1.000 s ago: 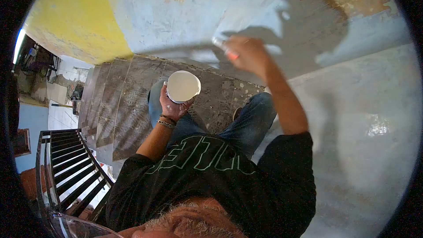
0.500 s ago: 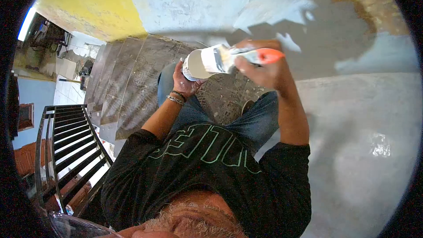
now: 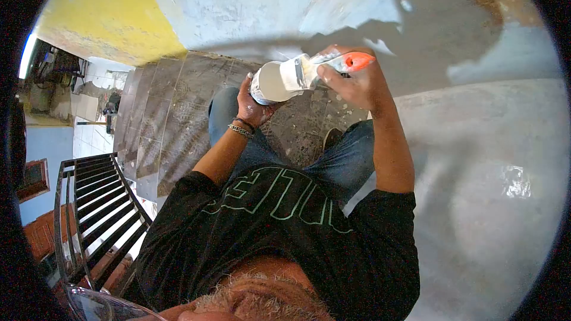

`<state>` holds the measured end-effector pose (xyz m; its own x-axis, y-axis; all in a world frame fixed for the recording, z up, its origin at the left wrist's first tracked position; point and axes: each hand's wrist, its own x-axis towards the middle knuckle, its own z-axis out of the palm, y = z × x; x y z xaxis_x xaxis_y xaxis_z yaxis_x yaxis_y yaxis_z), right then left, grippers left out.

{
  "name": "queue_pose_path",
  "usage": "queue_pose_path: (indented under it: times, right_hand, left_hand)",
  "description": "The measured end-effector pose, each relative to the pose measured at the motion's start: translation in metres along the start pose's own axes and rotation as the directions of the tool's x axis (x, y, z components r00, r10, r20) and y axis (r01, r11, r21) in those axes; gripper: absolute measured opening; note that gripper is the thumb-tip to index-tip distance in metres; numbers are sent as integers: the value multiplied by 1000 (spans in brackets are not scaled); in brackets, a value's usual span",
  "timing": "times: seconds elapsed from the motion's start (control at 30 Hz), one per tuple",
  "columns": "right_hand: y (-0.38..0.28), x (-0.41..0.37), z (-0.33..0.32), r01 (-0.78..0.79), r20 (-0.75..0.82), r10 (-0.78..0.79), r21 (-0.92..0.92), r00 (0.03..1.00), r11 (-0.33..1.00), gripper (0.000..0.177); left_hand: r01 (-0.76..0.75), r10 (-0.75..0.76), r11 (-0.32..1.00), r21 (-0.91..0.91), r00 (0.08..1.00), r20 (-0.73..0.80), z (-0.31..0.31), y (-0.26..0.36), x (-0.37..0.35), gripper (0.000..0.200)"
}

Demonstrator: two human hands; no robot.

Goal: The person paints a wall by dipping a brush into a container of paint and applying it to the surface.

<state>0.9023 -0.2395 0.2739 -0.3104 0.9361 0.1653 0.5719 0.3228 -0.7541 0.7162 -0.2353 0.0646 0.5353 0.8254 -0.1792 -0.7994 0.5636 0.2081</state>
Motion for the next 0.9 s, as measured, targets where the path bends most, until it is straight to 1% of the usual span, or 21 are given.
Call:
queue_pose_path:
  times: [0.03, 0.07, 0.13, 0.17, 0.23, 0.27, 0.33, 0.37, 0.4, 0.43, 0.47, 0.5, 0.57, 0.6, 0.63, 0.7, 0.77, 0.83, 0.9]
  right_hand:
    - [0, -2, -5, -89, 18, 89, -2, 996, 996, 16]
    - [2, -4, -9, -90, 11, 90, -4, 996, 996, 16]
    - [6, -5, -13, -206, -24, 207, 42, 978, 978, 17]
    - [4, -6, -15, -206, -29, 207, 41, 978, 978, 17]
    - [1, -8, -21, -254, -162, 271, 114, 949, 960, 16]
    - [2, -10, -23, -256, -164, 273, 113, 948, 960, 16]
    - [8, -15, -31, -188, -222, 224, 171, 949, 967, 16]
    - [5, -16, -35, -187, -223, 223, 170, 949, 968, 16]
    - [-1, -17, -41, -35, -150, 34, -1, 988, 999, 18]
    - [-3, -18, -46, 134, -45, -143, -158, 989, 978, 19]
    - [-4, -13, -45, 327, 77, -318, -221, 945, 919, 21]
    - [-9, -13, -46, 329, 75, -320, -221, 944, 918, 21]
    - [-29, -13, -46, 326, 360, -178, -407, 916, 853, 21]
    - [-27, -13, -45, 327, 397, -139, -456, 907, 828, 25]
    - [-28, -12, -45, 323, 392, -137, -460, 910, 827, 25]
    - [-29, -9, -46, 398, 484, -156, -451, 861, 799, 25]
    - [-28, -10, -52, 391, 501, -132, -457, 855, 799, 26]
    - [-28, -10, -62, 386, 523, -107, -460, 845, 800, 26]
    - [-29, -13, -72, 336, 492, -77, -462, 867, 821, 33]
  left_hand:
    - [0, 0, 1000, -1, 1000, -22, 2, -1, 1, 64]
    - [0, -1, 1000, -2, 999, -45, 4, -1, 3, 64]
    - [0, 1, 1000, 14, 999, -38, 9, -1, 5, 64]
    - [-5, 6, 1000, 26, 999, -37, 11, -2, 7, 65]
    - [4, -4, 1000, 17, 999, -39, 11, -3, 10, 65]
    - [10, -10, 1000, 4, 999, -46, 12, -5, 11, 65]
    - [12, -11, 1000, 12, 999, -41, 15, -7, 11, 66]
    - [11, -10, 1000, 20, 999, -36, 16, -7, 11, 67]
    - [10, -9, 1000, 21, 999, -36, 18, -7, 12, 67]
    - [20, -18, 999, 32, 998, -54, 19, -7, 13, 67]
    - [30, -27, 999, 45, 997, -71, 19, -6, 14, 67]
    - [29, -26, 998, 47, 997, -70, 19, -6, 15, 67]
    - [38, -35, 998, 44, 997, -75, 18, -7, 17, 67]
    - [42, -38, 998, 46, 997, -71, 16, -7, 19, 67]
    - [45, -44, 999, 13, 998, -38, 13, -6, 20, 66]
    - [53, -53, 998, -17, 999, -3, 18, -6, 20, 65]
    - [25, -20, 998, 62, 996, -89, 24, -5, 18, 65]
    - [29, -25, 998, 58, 997, -72, 18, -5, 22, 66]
    - [33, -30, 998, 54, 998, -55, 15, -5, 24, 66]
